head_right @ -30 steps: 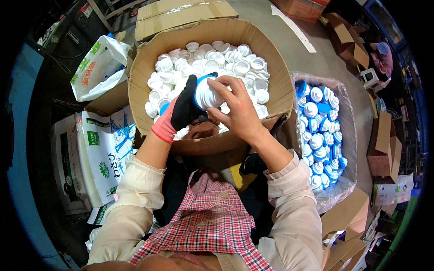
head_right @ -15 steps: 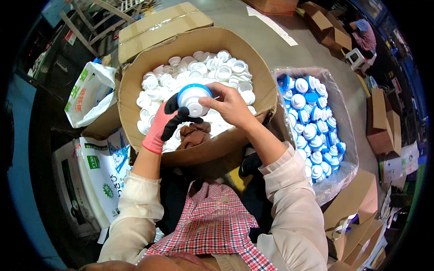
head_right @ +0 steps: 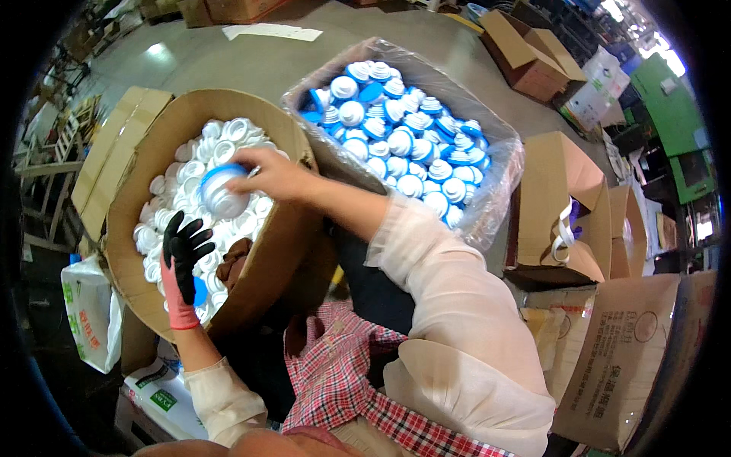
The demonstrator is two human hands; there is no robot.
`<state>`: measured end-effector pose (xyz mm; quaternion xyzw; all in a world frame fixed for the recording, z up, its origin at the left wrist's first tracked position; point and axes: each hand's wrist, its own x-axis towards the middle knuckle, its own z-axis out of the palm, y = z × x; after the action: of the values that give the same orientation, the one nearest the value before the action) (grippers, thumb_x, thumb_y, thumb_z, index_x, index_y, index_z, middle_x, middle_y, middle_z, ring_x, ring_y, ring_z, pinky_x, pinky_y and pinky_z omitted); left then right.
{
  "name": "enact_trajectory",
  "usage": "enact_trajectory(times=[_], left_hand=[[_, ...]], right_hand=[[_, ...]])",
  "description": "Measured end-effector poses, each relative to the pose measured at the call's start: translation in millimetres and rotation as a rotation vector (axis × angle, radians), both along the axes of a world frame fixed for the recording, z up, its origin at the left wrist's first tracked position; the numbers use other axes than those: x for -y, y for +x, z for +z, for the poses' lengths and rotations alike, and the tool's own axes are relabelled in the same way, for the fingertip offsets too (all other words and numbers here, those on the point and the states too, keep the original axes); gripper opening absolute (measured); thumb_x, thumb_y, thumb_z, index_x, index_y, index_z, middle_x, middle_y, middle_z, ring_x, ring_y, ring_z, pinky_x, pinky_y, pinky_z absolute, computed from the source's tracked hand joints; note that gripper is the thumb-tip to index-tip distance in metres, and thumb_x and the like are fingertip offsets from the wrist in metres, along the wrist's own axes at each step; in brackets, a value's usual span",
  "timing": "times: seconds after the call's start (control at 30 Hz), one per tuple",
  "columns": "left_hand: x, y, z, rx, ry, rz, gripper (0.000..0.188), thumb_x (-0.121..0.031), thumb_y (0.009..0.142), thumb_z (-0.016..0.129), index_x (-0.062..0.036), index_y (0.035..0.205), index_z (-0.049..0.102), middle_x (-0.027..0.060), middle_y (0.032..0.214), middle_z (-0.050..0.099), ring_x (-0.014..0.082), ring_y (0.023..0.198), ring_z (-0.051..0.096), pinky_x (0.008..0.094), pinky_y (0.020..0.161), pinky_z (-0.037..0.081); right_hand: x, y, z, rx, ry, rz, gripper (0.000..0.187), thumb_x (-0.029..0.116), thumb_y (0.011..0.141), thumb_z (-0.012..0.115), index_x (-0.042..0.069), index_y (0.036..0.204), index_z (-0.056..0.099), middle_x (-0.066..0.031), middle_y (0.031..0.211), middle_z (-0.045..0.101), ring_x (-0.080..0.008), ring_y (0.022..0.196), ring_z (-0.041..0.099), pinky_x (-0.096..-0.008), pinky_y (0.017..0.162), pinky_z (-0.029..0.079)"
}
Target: The person repeatedly picks up white plastic caps and blue plastic lids from separate boxes, fits the blue lids onto the white caps, and places the assembled units into a third box. The task is performed by hand in a repetitive, one-at-a-time manner.
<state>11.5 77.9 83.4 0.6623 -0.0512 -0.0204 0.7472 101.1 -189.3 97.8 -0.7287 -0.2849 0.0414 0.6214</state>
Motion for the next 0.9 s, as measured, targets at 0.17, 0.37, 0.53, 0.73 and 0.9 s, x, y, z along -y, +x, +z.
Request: enact_trajectory(times=[0.17,0.37,0.53,0.73,0.9], left_hand=[[-5,9,-16,-0.082,0.238,0.07,0.048,-0.035,0.097,0.053,0.0006,0.13,0.051,0.015,0.11,0.064,0.0235,0.095,0.066,0.0331,0.081,0.053],[9,19,-30,-0.132,0.265,0.035,0.042,-0.028,0.097,0.054,0.0022,0.125,0.054,0.0139,0.108,0.065,0.0208,0.093,0.065,0.0311,0.08,0.052],[5,30,-41,-0.193,0.404,0.098,0.04,-0.027,0.096,0.054,0.0026,0.123,0.056,0.0129,0.105,0.065,0.0191,0.09,0.065,0.0299,0.078,0.051],[2,32,-52,-0.228,0.407,0.1,0.034,-0.022,0.097,0.054,0.0018,0.121,0.059,0.0103,0.102,0.066,0.0166,0.088,0.065,0.0286,0.075,0.051],[-5,27,-52,-0.147,0.52,0.173,0.033,-0.019,0.095,0.057,0.0016,0.121,0.059,0.0083,0.101,0.066,0.0152,0.087,0.064,0.0266,0.074,0.05]], right_hand=[[233,10,-48,-0.285,-0.075,-0.803,0.032,0.021,0.084,0.072,0.0,0.107,0.064,-0.0095,0.092,0.067,-0.0156,0.078,0.062,-0.0286,0.069,0.05],[450,-6,-174,-0.388,-0.662,-1.401,0.048,0.038,0.069,0.079,-0.001,0.093,0.065,-0.0173,0.09,0.068,-0.0313,0.088,0.066,-0.0385,0.078,0.051],[465,-2,-232,-0.258,-0.74,-1.479,0.047,0.03,0.071,0.08,0.004,0.105,0.06,-0.0193,0.112,0.064,-0.0348,0.103,0.061,-0.0398,0.089,0.047],[485,-2,-245,-0.36,-0.929,-1.357,0.048,0.033,0.075,0.073,0.006,0.112,0.061,-0.0183,0.112,0.065,-0.0376,0.104,0.061,-0.044,0.089,0.048],[485,-3,-214,-0.486,-1.294,-1.15,0.046,0.032,0.076,0.07,0.008,0.114,0.065,-0.0181,0.114,0.064,-0.037,0.107,0.06,-0.0434,0.091,0.049]])
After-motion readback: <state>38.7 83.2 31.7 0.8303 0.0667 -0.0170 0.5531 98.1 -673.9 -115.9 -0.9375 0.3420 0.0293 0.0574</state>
